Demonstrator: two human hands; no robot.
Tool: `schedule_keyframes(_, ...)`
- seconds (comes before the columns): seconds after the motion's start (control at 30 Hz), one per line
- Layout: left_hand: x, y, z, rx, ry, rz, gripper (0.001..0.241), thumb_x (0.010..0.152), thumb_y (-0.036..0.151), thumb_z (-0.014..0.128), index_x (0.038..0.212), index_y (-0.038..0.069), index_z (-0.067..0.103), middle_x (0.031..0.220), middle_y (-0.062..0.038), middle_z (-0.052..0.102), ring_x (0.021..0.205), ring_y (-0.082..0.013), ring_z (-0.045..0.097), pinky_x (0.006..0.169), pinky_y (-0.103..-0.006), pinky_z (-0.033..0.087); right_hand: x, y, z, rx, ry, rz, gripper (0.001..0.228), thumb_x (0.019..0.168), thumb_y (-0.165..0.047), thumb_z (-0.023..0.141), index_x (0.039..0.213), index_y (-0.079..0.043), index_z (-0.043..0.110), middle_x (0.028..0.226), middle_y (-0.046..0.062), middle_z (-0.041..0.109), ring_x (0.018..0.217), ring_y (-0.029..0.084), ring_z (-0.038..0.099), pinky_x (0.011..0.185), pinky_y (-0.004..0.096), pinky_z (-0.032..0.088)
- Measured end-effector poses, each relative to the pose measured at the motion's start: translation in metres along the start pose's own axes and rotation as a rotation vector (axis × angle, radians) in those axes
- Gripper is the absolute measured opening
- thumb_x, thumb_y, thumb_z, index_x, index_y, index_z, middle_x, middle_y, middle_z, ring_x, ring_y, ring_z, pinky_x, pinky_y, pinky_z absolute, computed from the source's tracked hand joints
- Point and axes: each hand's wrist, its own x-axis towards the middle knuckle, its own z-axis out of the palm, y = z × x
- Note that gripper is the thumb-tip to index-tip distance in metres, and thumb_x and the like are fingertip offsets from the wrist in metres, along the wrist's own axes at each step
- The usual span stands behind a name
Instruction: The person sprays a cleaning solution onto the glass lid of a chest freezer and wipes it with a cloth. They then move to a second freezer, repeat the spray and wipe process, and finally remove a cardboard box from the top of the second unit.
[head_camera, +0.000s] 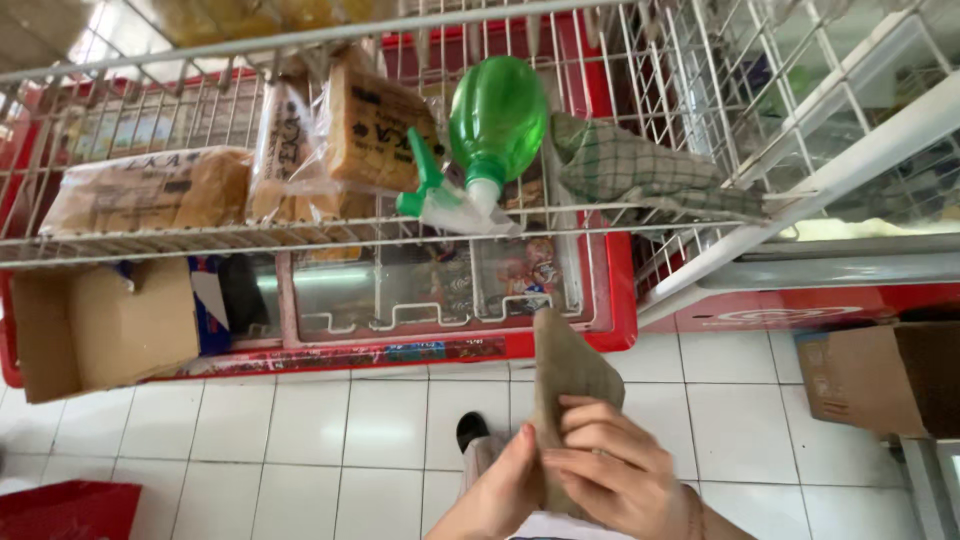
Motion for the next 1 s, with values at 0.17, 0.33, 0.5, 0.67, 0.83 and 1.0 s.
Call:
schedule_keyframes(0.17, 0.001, -0.040, -0.081, -0.469, 0.167, -0.263, 0.074, 0.091, 0.062, 0.058, 0.135, 0.002, 0.058, 0.125, -0.016, 0.065, 0.116, -0.0297, 0.065, 0.100, -0.0479, 0.054, -0.019, 0.009, 0.049, 0.219, -0.231, 0.233, 0.023, 0.084, 0.001, 0.078, 0.106, -0.001, 0.075, 0.099, 0.011, 0.071, 0.101, 0.028, 0.072, 0.102, 0.044, 0.058)
schedule_keyframes(0.33, -0.014, -0.034, -0.140, -0.373, 0.232, -0.206, 0.066, 0.104, 0.050, 0.064, 0.143, -0.002, 0.056, 0.123, -0.020, 0.062, 0.103, -0.0299, 0.060, 0.086, -0.0433, 0.051, -0.036, 0.014, 0.090, 0.345, -0.313, 0.365, 0.036, 0.083, 0.001, 0.077, 0.118, 0.001, 0.071, 0.109, 0.013, 0.077, 0.112, 0.033, 0.071, 0.095, 0.039, 0.057)
schedule_keyframes(0.5, -0.027, 0.027, -0.213, 0.099, 0.582, 0.142, 0.066, 0.099, 0.033, 0.050, 0.157, 0.008, 0.032, 0.149, -0.017, 0.052, 0.133, -0.0307, 0.052, 0.109, -0.0415, 0.043, -0.043, 0.056, 0.138, 0.123, -0.136, 0.593, 0.030, 0.087, -0.003, 0.069, 0.117, -0.004, 0.073, 0.108, 0.008, 0.079, 0.105, 0.021, 0.076, 0.093, 0.034, 0.058)
schedule_keyframes(0.67, -0.007, 0.086, -0.310, 1.107, 0.694, 0.619, 0.074, 0.106, 0.025, 0.047, 0.164, 0.005, 0.007, 0.172, -0.020, 0.006, 0.160, -0.0375, 0.009, 0.127, -0.0456, 0.012, -0.048, 0.113, 0.199, 0.065, -0.004, 0.681, 0.042, 0.092, -0.003, 0.058, 0.134, -0.003, 0.062, 0.123, 0.010, 0.070, 0.111, 0.021, 0.069, 0.091, 0.033, 0.056)
schedule_keyframes(0.83, 0.054, 0.116, -0.371, 1.286, 0.949, 0.511, 0.079, 0.102, 0.045, 0.040, 0.166, 0.017, 0.005, 0.174, -0.013, 0.000, 0.159, -0.0351, 0.006, 0.121, -0.0671, -0.003, -0.057, 0.146, 0.249, -0.051, 0.149, 0.698, 0.039, 0.098, -0.005, 0.052, 0.136, -0.003, 0.059, 0.127, 0.012, 0.065, 0.115, 0.021, 0.066, 0.092, 0.033, 0.053)
schedule_keyframes(1.0, 0.132, 0.108, -0.372, 1.877, 0.940, 0.394, 0.070, 0.106, 0.049, 0.046, 0.165, 0.031, 0.013, 0.172, -0.011, 0.004, 0.158, -0.0394, 0.004, 0.115, -0.0723, -0.009, -0.065, 0.178, 0.268, -0.248, 0.251, 0.649, 0.039, 0.097, -0.004, 0.051, 0.135, -0.002, 0.060, 0.129, 0.014, 0.063, 0.118, 0.027, 0.064, 0.096, 0.036, 0.052)
